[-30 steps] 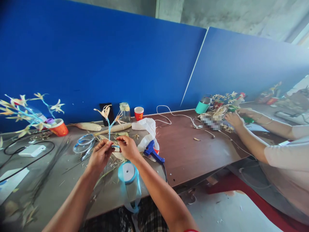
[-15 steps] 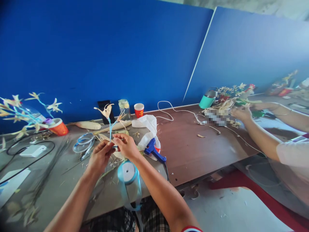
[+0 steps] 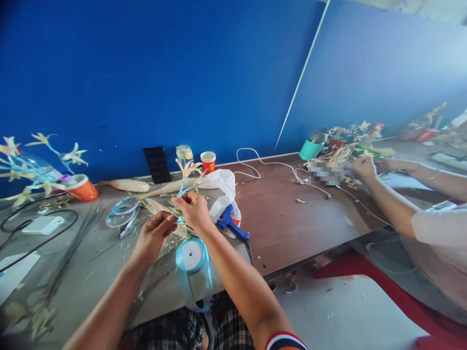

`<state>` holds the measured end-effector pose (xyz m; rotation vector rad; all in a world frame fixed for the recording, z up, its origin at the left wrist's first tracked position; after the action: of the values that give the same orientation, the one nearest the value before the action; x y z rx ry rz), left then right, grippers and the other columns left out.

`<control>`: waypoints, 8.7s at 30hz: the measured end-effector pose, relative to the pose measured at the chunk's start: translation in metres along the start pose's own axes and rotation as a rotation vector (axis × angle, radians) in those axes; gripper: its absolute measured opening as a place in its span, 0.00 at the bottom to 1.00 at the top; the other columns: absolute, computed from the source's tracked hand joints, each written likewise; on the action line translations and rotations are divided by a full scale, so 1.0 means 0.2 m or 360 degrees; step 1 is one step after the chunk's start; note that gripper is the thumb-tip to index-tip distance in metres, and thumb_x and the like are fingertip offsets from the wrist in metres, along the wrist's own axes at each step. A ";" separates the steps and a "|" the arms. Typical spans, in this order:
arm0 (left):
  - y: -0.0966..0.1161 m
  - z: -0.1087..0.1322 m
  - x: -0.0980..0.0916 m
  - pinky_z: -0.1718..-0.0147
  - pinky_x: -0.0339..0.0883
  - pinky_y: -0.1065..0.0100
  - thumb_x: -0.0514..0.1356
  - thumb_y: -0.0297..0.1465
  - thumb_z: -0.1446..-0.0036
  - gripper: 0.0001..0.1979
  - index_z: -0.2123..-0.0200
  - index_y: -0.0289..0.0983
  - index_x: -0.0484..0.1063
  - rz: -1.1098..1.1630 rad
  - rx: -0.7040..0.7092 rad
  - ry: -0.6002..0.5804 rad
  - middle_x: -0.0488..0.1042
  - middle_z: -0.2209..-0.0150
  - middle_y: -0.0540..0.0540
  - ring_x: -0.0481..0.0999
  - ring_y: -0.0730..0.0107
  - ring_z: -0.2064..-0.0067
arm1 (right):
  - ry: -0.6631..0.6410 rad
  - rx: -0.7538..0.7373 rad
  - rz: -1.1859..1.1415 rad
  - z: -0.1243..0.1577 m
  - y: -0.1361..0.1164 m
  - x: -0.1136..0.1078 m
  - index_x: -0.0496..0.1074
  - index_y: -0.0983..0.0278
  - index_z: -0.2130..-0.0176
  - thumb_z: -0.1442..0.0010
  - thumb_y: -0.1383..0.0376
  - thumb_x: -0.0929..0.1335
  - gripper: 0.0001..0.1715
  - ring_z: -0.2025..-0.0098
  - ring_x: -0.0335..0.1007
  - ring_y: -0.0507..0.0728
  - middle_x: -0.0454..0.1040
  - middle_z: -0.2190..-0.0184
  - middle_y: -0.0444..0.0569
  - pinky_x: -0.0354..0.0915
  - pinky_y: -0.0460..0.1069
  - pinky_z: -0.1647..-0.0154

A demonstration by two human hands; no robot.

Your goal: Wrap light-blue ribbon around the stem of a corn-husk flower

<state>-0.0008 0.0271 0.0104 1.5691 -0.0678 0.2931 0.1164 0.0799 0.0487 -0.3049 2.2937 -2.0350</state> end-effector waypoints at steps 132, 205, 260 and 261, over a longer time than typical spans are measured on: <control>0.02 0.05 0.07 0.73 0.61 0.72 0.65 0.31 0.55 0.07 0.72 0.34 0.74 -0.0151 -0.0344 -0.0510 0.70 0.76 0.49 0.67 0.75 0.75 | -0.0534 0.0331 0.0005 0.03 0.00 -0.10 0.71 0.68 0.75 0.51 0.57 0.69 0.14 0.79 0.52 0.47 0.61 0.83 0.40 0.49 0.44 0.77; 0.06 0.03 0.02 0.75 0.64 0.77 0.67 0.26 0.57 0.06 0.72 0.34 0.76 0.0657 -0.0171 -0.0140 0.75 0.74 0.49 0.69 0.79 0.74 | -0.0689 0.0494 -0.0289 0.11 0.07 0.04 0.69 0.68 0.80 0.61 0.55 0.75 0.20 0.81 0.45 0.45 0.57 0.87 0.37 0.40 0.45 0.79; 0.08 0.03 0.03 0.80 0.54 0.75 0.61 0.32 0.51 0.09 0.76 0.37 0.62 0.0156 0.0085 -0.0016 0.67 0.79 0.53 0.60 0.80 0.81 | -0.0485 -0.0076 0.0504 0.25 0.00 -0.05 0.72 0.66 0.66 0.50 0.71 0.65 0.09 0.74 0.61 0.49 0.70 0.73 0.43 0.57 0.43 0.73; 0.09 0.03 0.03 0.80 0.54 0.75 0.61 0.32 0.51 0.09 0.75 0.37 0.63 0.0172 0.0105 -0.0001 0.67 0.79 0.53 0.60 0.81 0.81 | -0.0474 -0.0051 0.0524 0.24 0.01 -0.06 0.72 0.66 0.66 0.50 0.70 0.65 0.09 0.74 0.61 0.49 0.70 0.74 0.43 0.57 0.43 0.73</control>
<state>0.0010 0.0207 0.0295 1.6339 -0.1450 0.3830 0.1357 0.0347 0.0395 -0.1990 2.0411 -1.6714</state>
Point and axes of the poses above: each hand's wrist, its own z-axis away from the middle knuckle, its own x-axis out of the palm, y = z × x, the point moved 4 cm from there along -z, towards the middle knuckle
